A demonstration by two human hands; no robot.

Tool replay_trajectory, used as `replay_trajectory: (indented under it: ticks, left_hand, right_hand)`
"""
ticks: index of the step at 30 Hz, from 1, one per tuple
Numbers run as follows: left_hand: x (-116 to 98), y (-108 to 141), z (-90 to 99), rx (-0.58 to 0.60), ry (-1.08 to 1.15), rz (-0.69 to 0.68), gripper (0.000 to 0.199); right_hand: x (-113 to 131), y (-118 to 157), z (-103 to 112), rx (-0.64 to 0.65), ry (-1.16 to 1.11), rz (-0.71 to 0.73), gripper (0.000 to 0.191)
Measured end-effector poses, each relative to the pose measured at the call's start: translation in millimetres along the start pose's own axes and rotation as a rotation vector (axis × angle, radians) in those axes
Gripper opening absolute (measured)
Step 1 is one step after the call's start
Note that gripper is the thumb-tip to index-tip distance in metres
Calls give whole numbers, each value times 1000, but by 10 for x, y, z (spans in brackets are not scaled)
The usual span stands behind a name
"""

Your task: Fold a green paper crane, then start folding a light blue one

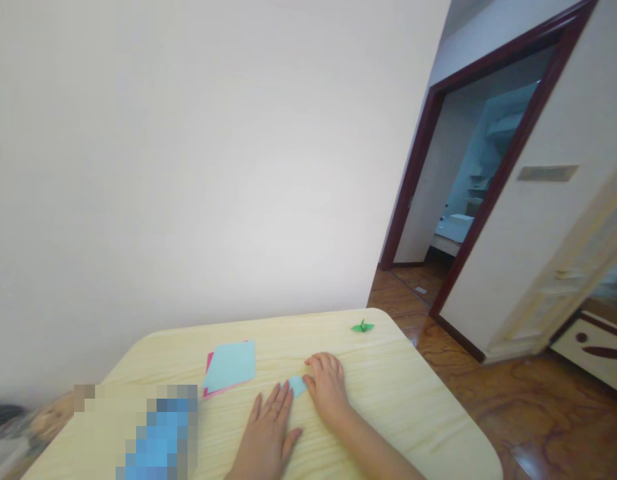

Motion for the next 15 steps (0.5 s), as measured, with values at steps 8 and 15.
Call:
replay_trajectory:
  ticks: [8, 15]
  left_hand:
    - [57, -117, 250, 21, 116, 74, 30]
    - [74, -190, 358, -25, 138, 72, 24]
  right_hand:
    - [197, 131, 57, 98, 29, 211, 14]
    - [306, 154, -114, 285, 146, 352, 8]
Point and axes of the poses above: each hand's wrist, its own y-axis away from the middle knuckle, its own z-axis out of the back of the hand, x = y × z, the point moved 10 cm from there along -y, towards the middle knuckle, and after that the axes turned 13 degrees about x, right-handed, at the moved point
